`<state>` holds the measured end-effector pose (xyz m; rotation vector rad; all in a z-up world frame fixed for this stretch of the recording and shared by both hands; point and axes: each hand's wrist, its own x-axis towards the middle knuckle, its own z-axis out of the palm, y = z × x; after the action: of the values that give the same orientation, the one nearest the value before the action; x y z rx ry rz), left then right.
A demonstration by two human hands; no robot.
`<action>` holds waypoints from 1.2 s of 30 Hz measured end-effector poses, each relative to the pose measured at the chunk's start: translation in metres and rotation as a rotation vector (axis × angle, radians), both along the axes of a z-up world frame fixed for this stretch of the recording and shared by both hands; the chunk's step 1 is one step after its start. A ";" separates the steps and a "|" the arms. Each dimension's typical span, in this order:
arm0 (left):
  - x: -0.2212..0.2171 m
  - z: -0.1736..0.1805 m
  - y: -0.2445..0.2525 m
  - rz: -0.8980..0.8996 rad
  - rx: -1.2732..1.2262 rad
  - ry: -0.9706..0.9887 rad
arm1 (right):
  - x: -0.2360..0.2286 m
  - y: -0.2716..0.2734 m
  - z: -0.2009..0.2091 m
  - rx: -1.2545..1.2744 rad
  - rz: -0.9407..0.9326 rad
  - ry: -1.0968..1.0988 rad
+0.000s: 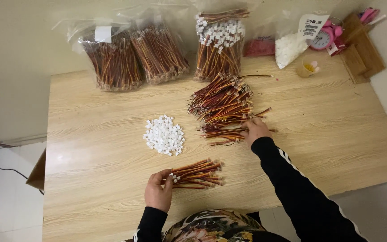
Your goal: Assembling small white plastic caps onto the ends of thin brown wires
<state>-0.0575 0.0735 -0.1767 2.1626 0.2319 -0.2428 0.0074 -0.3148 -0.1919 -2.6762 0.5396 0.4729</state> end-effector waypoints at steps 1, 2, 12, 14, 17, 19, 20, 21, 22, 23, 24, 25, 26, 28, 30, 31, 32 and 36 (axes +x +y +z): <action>0.000 -0.002 0.000 -0.001 0.000 0.000 | 0.001 0.000 0.005 0.000 -0.001 0.000; 0.000 -0.004 0.001 -0.017 -0.004 -0.014 | 0.002 0.001 0.009 0.024 -0.005 0.059; 0.003 -0.007 -0.004 -0.073 -0.012 -0.065 | 0.003 -0.004 0.034 0.045 -0.024 0.230; 0.002 -0.012 -0.002 -0.070 -0.015 -0.098 | -0.008 0.029 0.109 0.112 -0.144 0.149; 0.000 -0.017 0.002 -0.064 -0.026 -0.096 | -0.018 -0.016 0.043 0.003 -0.239 -0.025; -0.001 -0.014 0.002 -0.069 -0.036 -0.064 | -0.031 -0.058 -0.008 -0.175 -0.217 -0.121; -0.001 -0.010 0.001 -0.056 -0.053 -0.038 | -0.037 -0.067 -0.016 -0.220 -0.215 -0.069; -0.001 -0.006 0.000 -0.043 -0.072 -0.012 | -0.043 -0.077 -0.023 -0.266 -0.212 -0.019; -0.001 -0.008 -0.002 -0.048 -0.075 -0.013 | -0.045 -0.083 -0.023 -0.269 -0.217 -0.019; -0.001 -0.010 -0.003 -0.053 -0.083 -0.022 | -0.047 -0.087 -0.023 -0.262 -0.207 -0.023; -0.001 -0.011 -0.003 -0.059 -0.092 -0.031 | -0.050 -0.091 -0.024 -0.255 -0.196 -0.027; -0.001 -0.013 -0.004 -0.061 -0.092 -0.032 | -0.049 -0.095 -0.026 -0.255 -0.199 -0.028; -0.001 -0.015 -0.005 -0.075 -0.058 -0.046 | -0.049 -0.098 -0.028 -0.236 -0.189 -0.022; 0.000 -0.016 -0.006 -0.088 -0.027 -0.064 | -0.048 -0.104 -0.035 -0.220 -0.180 -0.021; 0.000 -0.015 -0.006 -0.099 -0.010 -0.087 | -0.051 -0.109 -0.045 -0.250 -0.120 -0.133; 0.001 -0.012 -0.006 -0.098 -0.011 -0.090 | -0.051 -0.103 -0.032 -0.251 -0.120 -0.137; 0.001 -0.008 -0.007 -0.083 -0.038 -0.055 | -0.051 -0.098 -0.020 -0.175 -0.105 -0.106; -0.001 -0.005 -0.005 -0.078 -0.079 0.012 | -0.056 -0.092 -0.022 -0.189 -0.031 -0.197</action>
<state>-0.0585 0.0687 -0.1821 2.0942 0.1430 -0.3046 -0.0485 -0.4063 -0.2142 -2.8473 0.5917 0.1526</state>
